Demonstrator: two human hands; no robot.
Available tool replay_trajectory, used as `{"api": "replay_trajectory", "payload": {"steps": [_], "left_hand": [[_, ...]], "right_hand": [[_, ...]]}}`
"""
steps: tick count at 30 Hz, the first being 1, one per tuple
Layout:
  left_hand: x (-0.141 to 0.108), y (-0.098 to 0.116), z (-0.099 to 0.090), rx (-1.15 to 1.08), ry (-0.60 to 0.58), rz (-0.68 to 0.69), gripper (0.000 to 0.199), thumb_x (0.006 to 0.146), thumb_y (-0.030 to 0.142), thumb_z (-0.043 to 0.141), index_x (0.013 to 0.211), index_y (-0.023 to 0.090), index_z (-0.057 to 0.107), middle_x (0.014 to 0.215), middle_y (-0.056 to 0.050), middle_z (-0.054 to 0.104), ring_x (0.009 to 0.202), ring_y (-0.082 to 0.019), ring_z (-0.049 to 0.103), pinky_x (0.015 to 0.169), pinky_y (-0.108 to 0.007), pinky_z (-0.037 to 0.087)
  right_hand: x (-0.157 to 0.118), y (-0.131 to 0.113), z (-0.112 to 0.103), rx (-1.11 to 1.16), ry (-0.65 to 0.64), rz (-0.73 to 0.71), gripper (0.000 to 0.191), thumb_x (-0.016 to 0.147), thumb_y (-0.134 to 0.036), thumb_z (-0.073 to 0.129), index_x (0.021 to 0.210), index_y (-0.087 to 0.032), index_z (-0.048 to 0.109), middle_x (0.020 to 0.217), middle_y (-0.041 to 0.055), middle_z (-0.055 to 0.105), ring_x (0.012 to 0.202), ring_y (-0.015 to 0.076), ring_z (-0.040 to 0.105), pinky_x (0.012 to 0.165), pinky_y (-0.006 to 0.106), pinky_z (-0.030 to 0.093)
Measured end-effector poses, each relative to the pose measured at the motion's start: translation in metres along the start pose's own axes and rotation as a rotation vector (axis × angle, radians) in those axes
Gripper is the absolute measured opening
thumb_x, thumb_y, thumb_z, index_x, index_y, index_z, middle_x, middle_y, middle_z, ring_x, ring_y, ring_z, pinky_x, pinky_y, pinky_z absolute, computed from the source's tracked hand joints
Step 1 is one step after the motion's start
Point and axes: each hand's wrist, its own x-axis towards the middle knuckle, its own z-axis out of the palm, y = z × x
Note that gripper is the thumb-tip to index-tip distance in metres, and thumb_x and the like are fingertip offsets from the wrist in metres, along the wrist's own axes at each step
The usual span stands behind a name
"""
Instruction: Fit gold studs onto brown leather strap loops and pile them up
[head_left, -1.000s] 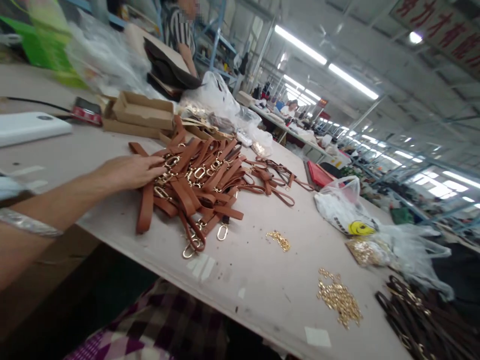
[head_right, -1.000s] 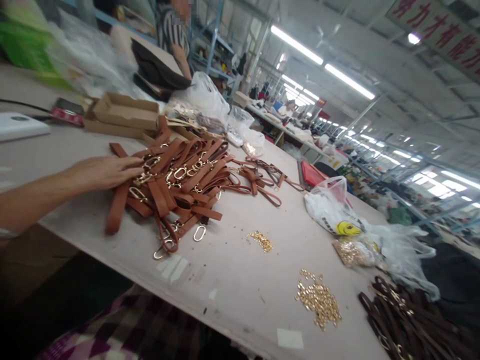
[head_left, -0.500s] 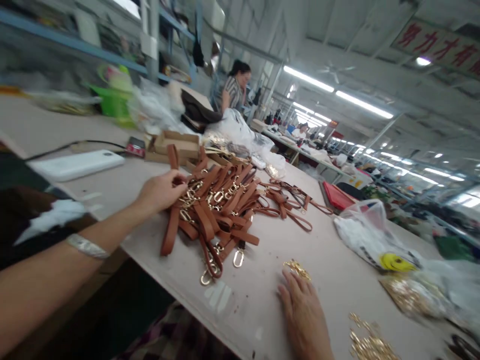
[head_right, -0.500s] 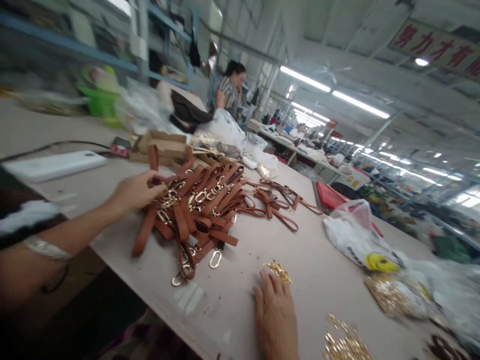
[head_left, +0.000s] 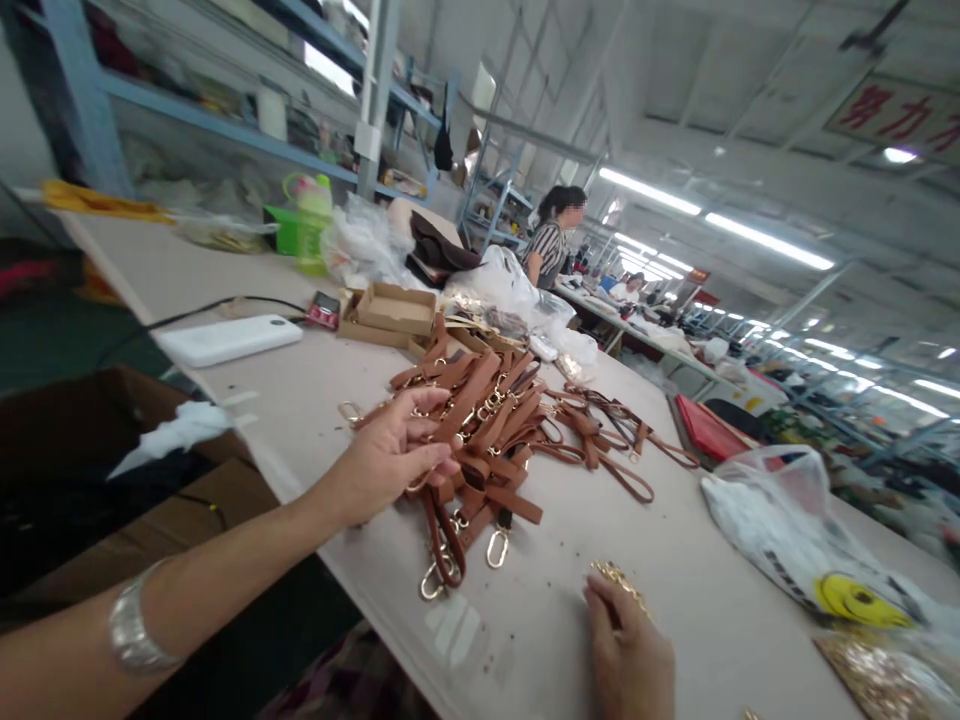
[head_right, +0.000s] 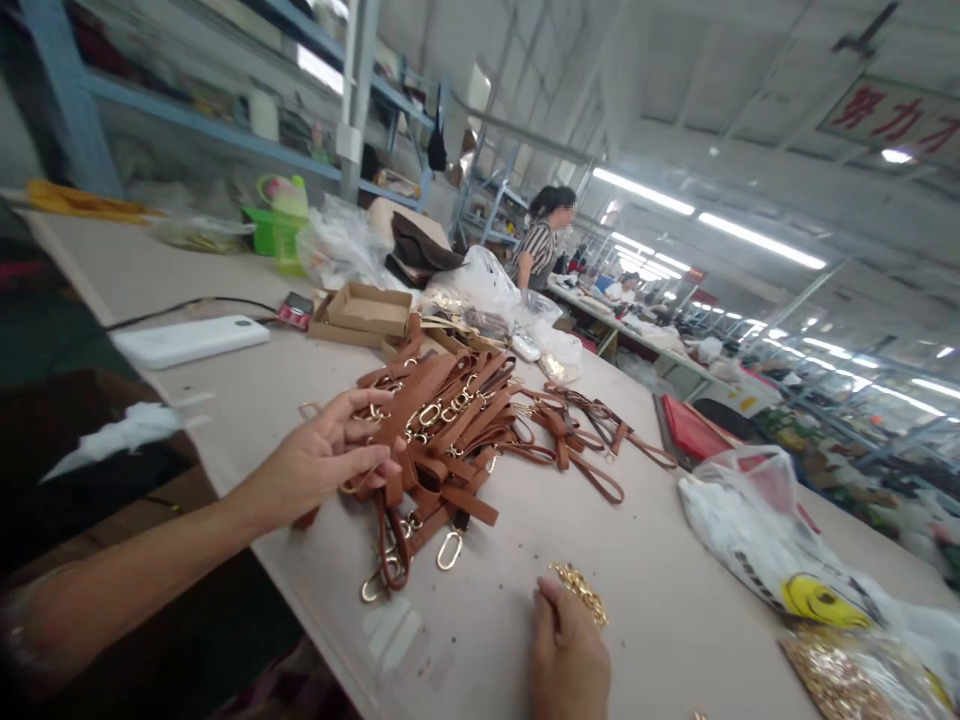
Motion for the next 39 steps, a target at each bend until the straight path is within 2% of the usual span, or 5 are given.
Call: {"api": "replay_trajectory", "payload": {"steps": [5, 10, 22, 30, 39], "left_hand": [[-0.041, -0.024, 0.043, -0.147, -0.189, -0.277, 0.046, 0.077, 0.03, 0.073, 0.118, 0.017, 0.056, 0.096, -0.006, 0.076, 0.085, -0.021, 0.074, 0.067, -0.027, 0.057], [-0.07, -0.04, 0.075, -0.123, -0.255, -0.321, 0.037, 0.079, 0.028, 0.07, 0.114, 0.017, 0.064, 0.1, -0.006, 0.077, 0.093, -0.021, 0.072, 0.077, -0.029, 0.056], [-0.09, -0.039, 0.088, 0.068, -0.486, -0.159, 0.03, 0.092, 0.027, 0.057, 0.119, 0.026, 0.07, 0.101, 0.001, 0.076, 0.095, -0.019, 0.069, 0.087, -0.025, 0.053], [-0.093, -0.057, 0.085, 0.394, -0.448, 0.089, 0.029, 0.093, 0.034, 0.055, 0.117, 0.034, 0.071, 0.113, 0.002, 0.076, 0.105, -0.022, 0.07, 0.086, -0.02, 0.055], [-0.102, -0.082, 0.083, 0.437, -0.45, 0.142, 0.029, 0.083, 0.035, 0.067, 0.111, 0.038, 0.074, 0.108, 0.008, 0.077, 0.101, -0.02, 0.072, 0.091, -0.019, 0.054]], "right_hand": [[-0.023, -0.078, -0.02, 0.598, -0.137, 0.337, 0.034, 0.08, -0.049, 0.071, 0.092, -0.017, 0.072, 0.081, 0.0053, 0.073, 0.071, 0.0193, 0.067, 0.068, 0.032, 0.056], [-0.039, -0.119, -0.023, 0.905, -0.195, 0.351, 0.023, 0.08, -0.038, 0.073, 0.088, -0.016, 0.072, 0.082, 0.0054, 0.074, 0.071, 0.0175, 0.068, 0.068, 0.031, 0.057], [-0.046, -0.119, -0.025, 0.84, -0.253, 0.366, 0.019, 0.078, -0.037, 0.073, 0.081, -0.018, 0.076, 0.065, 0.0006, 0.069, 0.063, 0.0146, 0.06, 0.062, 0.026, 0.05], [-0.056, -0.106, 0.001, 0.899, -0.045, 0.253, 0.016, 0.076, -0.034, 0.073, 0.075, -0.02, 0.067, 0.068, -0.0016, 0.065, 0.065, 0.0147, 0.058, 0.063, 0.025, 0.045], [-0.067, -0.124, -0.032, 0.951, -0.052, 0.4, 0.016, 0.07, -0.016, 0.07, 0.082, -0.02, 0.06, 0.077, -0.0028, 0.065, 0.073, 0.0148, 0.059, 0.069, 0.027, 0.047]]}}
